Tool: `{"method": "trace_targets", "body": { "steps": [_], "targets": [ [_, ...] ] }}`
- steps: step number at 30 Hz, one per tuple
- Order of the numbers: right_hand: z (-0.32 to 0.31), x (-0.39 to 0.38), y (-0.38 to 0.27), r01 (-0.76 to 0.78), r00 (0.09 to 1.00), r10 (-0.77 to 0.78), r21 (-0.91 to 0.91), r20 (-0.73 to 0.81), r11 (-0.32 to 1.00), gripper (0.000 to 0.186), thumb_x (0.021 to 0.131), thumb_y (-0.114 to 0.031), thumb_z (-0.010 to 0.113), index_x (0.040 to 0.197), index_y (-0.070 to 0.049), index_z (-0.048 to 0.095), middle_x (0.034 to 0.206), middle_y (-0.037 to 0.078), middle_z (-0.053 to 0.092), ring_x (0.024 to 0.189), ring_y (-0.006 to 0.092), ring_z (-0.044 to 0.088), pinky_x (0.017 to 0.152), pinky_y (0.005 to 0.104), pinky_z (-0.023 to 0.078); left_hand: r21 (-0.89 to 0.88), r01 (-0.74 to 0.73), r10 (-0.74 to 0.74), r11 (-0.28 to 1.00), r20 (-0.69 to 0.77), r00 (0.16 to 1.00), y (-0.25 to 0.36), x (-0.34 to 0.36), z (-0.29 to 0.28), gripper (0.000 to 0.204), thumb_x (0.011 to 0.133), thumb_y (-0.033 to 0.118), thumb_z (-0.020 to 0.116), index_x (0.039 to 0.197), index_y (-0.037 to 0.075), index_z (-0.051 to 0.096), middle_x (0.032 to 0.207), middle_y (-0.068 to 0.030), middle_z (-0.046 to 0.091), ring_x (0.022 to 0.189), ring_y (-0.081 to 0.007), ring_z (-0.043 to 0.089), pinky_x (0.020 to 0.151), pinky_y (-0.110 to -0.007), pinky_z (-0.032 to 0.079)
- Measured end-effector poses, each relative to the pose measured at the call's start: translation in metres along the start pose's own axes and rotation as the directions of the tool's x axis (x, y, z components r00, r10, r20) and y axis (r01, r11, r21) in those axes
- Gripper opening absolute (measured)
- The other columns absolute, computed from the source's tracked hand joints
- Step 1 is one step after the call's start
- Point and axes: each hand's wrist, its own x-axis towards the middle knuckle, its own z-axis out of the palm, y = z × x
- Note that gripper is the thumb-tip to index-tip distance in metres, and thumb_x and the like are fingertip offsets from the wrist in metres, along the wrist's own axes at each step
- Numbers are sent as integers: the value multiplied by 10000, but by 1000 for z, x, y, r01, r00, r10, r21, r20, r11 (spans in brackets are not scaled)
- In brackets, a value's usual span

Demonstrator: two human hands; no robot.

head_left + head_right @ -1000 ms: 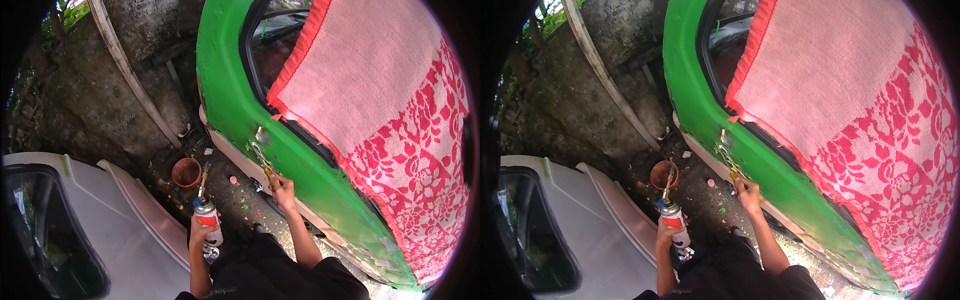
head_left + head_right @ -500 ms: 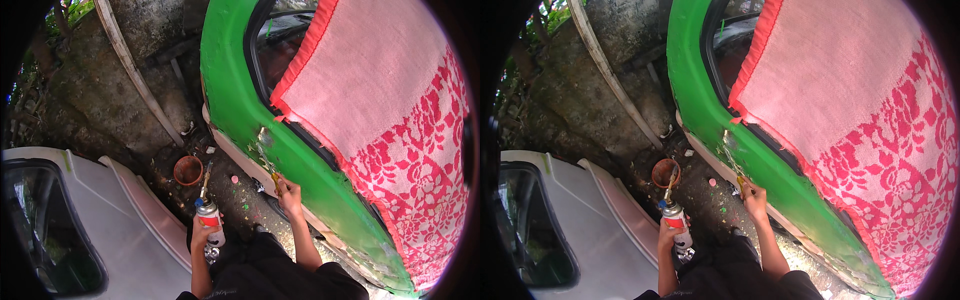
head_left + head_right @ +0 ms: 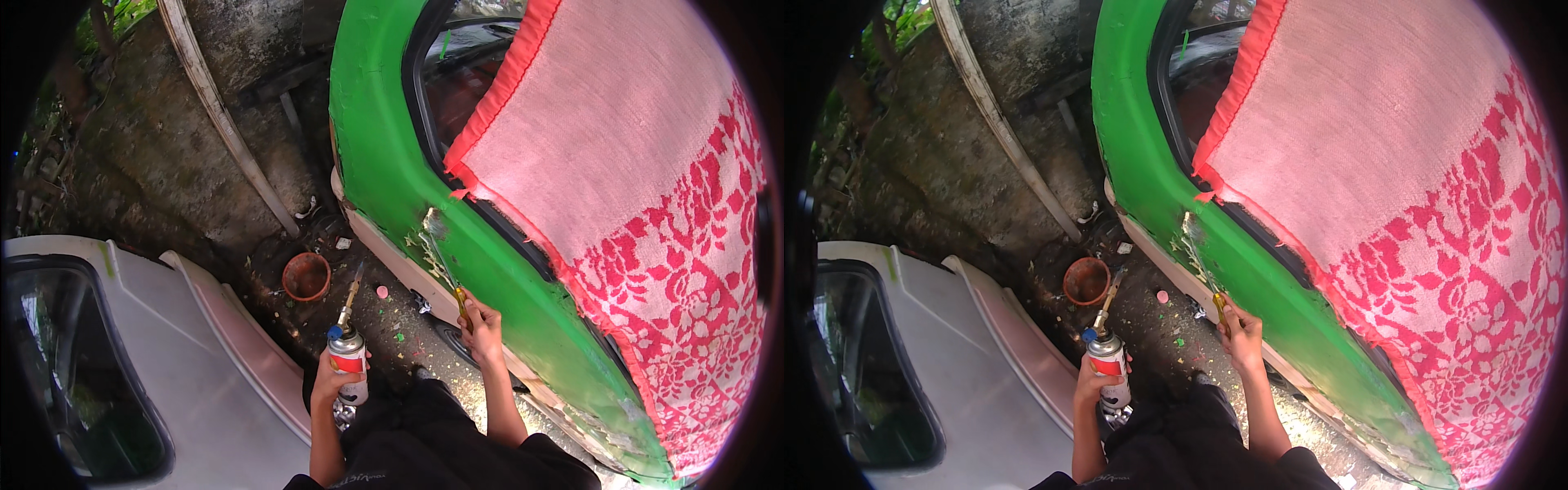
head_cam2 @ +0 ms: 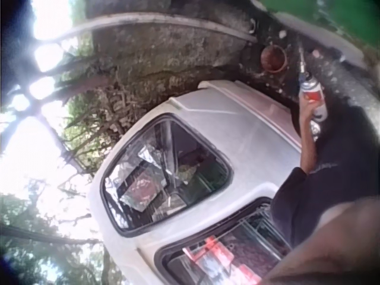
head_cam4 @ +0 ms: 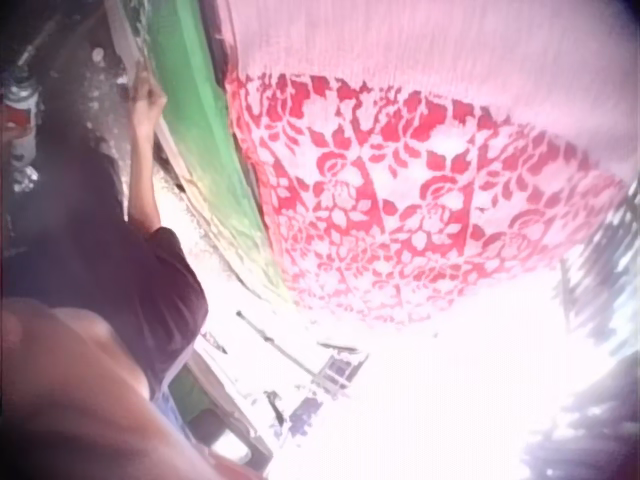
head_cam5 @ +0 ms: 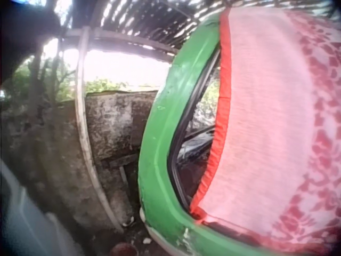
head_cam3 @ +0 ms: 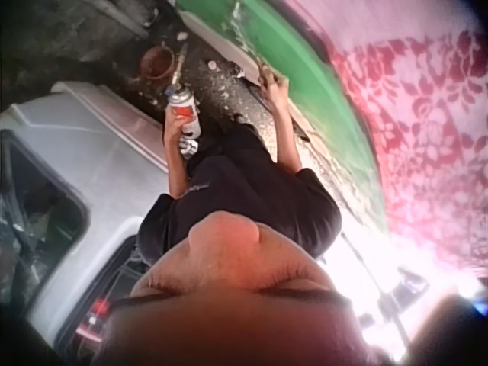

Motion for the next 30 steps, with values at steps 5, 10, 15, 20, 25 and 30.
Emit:
{"method": "trace_targets", "body": {
  "steps": [5,10,15,20,25,30],
  "targets": [
    [4,18,12,-107,993,101,109,58,988,394,1085,-286,555,1425,-97,612,677,20,508,406,42,303,360,211,234,80,33,-36,996,37,999,6,-1,1,687,562,4,852,1202,12,604,1050,-118,722,883,-212,714,824,-365,590],
    [-2,16,10,-110,993,107,71,48,991,392,1082,-286,563,1423,-99,614,666,16,508,404,37,300,359,215,232,80,41,-43,996,29,999,9,8,4,681,557,6,850,1195,8,612,1047,-122,722,887,-216,716,832,-367,587],
    [14,39,18,-100,993,92,109,81,989,406,1081,-294,567,1432,-93,603,659,12,510,402,37,296,362,217,232,89,37,-41,995,47,998,9,14,5,684,555,9,850,1196,7,611,1052,-120,724,889,-213,716,833,-370,587],
    [7,30,21,-114,992,103,165,70,980,416,1077,-303,576,1432,-89,600,661,16,508,393,47,295,362,224,229,90,58,-62,994,48,997,12,10,5,691,556,13,855,1202,11,610,1056,-117,725,892,-211,716,834,-367,586],
    [11,38,30,-100,993,85,188,85,977,412,1076,-304,579,1426,-90,607,673,18,511,395,48,296,365,225,234,66,56,-59,996,47,997,8,14,4,710,550,4,861,1212,15,606,1058,-119,725,893,-211,717,832,-368,587],
    [21,28,4,-144,989,139,135,52,980,416,1078,-284,572,1452,-103,591,672,17,490,405,40,285,360,224,229,82,44,-49,996,56,997,9,9,2,713,556,-17,855,1220,10,598,1064,-133,723,891,-218,716,835,-377,590]
  ]
}}
